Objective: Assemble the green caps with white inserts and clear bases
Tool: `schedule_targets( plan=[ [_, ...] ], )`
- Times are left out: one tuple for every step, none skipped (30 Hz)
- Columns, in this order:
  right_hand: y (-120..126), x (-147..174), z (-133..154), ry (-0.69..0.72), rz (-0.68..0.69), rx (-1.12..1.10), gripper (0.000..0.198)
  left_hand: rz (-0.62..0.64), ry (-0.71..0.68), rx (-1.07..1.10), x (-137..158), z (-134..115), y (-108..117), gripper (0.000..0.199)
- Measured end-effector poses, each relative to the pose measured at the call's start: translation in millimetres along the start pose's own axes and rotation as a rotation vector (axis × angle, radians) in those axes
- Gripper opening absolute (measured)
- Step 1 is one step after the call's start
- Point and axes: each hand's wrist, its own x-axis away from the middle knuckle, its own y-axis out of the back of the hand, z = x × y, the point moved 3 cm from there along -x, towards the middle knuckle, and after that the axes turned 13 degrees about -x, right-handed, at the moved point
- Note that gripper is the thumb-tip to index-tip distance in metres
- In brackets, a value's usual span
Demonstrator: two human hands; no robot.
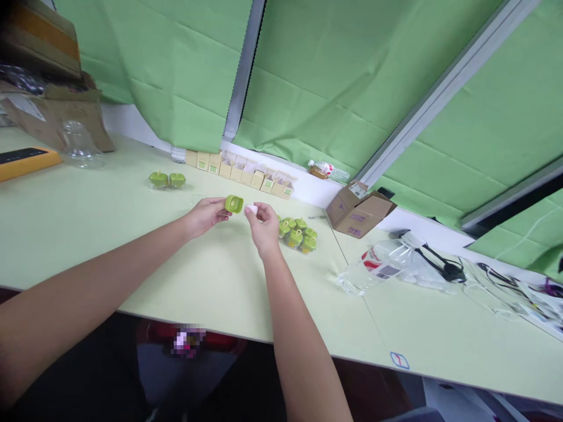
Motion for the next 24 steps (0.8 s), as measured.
schedule_targets(
  plan=[
    [-2.9,1.4,2.6,-0.003,0.012,-0.056,0.041,0.002,-0.003,-0.001,0.0,0.9,-0.7,0.035],
    [-5.3,2.9,4.5,0.002,0.016,-0.095,0.042,0.007,-0.009,-0.004,0.0,1.8,-1.6,0.035],
    [-7.3,4.3,5.7,0.014,0.017,-0.118,0.043,0.011,-0.016,-0.006,0.1,2.6,-2.3,0.036],
    [-8.8,5.5,6.2,0.027,0.016,-0.128,0.043,0.012,-0.021,-0.007,0.0,3.4,-2.8,0.036],
    [-9.7,6.3,6.0,0.04,0.011,-0.13,0.043,0.007,-0.024,-0.008,0.0,4.0,-3.0,0.036],
    [-10.1,6.8,5.5,0.051,0.008,-0.126,0.042,0.001,-0.026,-0.008,0.0,4.6,-3.1,0.036],
    [-10.2,7.0,4.8,0.06,0.005,-0.12,0.041,-0.002,-0.025,-0.009,0.0,4.9,-3.2,0.036],
    [-10.1,7.0,4.2,0.069,0.003,-0.116,0.04,-0.003,-0.025,-0.008,0.1,4.9,-3.2,0.036],
    [-9.8,6.9,3.8,0.077,0.001,-0.116,0.04,-0.002,-0.026,-0.007,0.4,4.6,-3.4,0.036],
    [-9.5,6.8,3.6,0.082,0.0,-0.121,0.039,0.0,-0.027,-0.004,0.7,4.1,-3.7,0.036],
    [-9.4,6.8,3.6,0.087,-0.001,-0.129,0.039,0.001,-0.03,0.0,1.1,3.5,-4.0,0.036],
    [-9.4,6.8,3.7,0.089,-0.002,-0.135,0.039,0.0,-0.032,0.005,1.6,2.9,-4.4,0.035],
    [-9.4,7.0,3.9,0.092,-0.006,-0.139,0.039,-0.001,-0.033,0.009,2.0,2.4,-4.8,0.035],
    [-9.6,7.1,4.2,0.097,-0.011,-0.14,0.04,-0.001,-0.036,0.012,2.2,2.0,-5.2,0.035],
    [-9.8,7.3,4.4,0.101,-0.016,-0.14,0.04,-0.001,-0.038,0.012,2.4,1.8,-5.5,0.034],
    [-10.1,7.4,4.6,0.105,-0.02,-0.139,0.04,0.0,-0.04,0.013,2.4,1.7,-5.8,0.034],
    [-10.4,7.4,4.7,0.106,-0.023,-0.14,0.041,0.0,-0.042,0.014,2.2,1.7,-5.9,0.034],
    [-10.6,7.5,4.6,0.104,-0.024,-0.145,0.041,-0.001,-0.043,0.015,2.1,1.7,-5.9,0.033],
    [-10.7,7.4,4.5,0.101,-0.025,-0.151,0.042,-0.004,-0.045,0.017,2.0,1.7,-5.8,0.033],
    [-10.8,7.4,4.2,0.096,-0.024,-0.159,0.042,-0.007,-0.046,0.02,2.0,1.4,-5.7,0.033],
    [-10.8,7.4,4.0,0.093,-0.024,-0.166,0.042,-0.008,-0.046,0.025,2.1,1.1,-5.6,0.032],
    [-10.8,7.4,3.8,0.089,-0.021,-0.173,0.042,-0.009,-0.045,0.033,2.4,0.6,-5.7,0.032],
    [-10.8,7.5,3.7,0.088,-0.015,-0.177,0.041,-0.01,-0.041,0.041,2.9,0.0,-5.9,0.032],
    [-11.0,7.6,3.5,0.087,-0.006,-0.178,0.04,-0.007,-0.037,0.049,3.5,-0.5,-6.4,0.031]
  ],
)
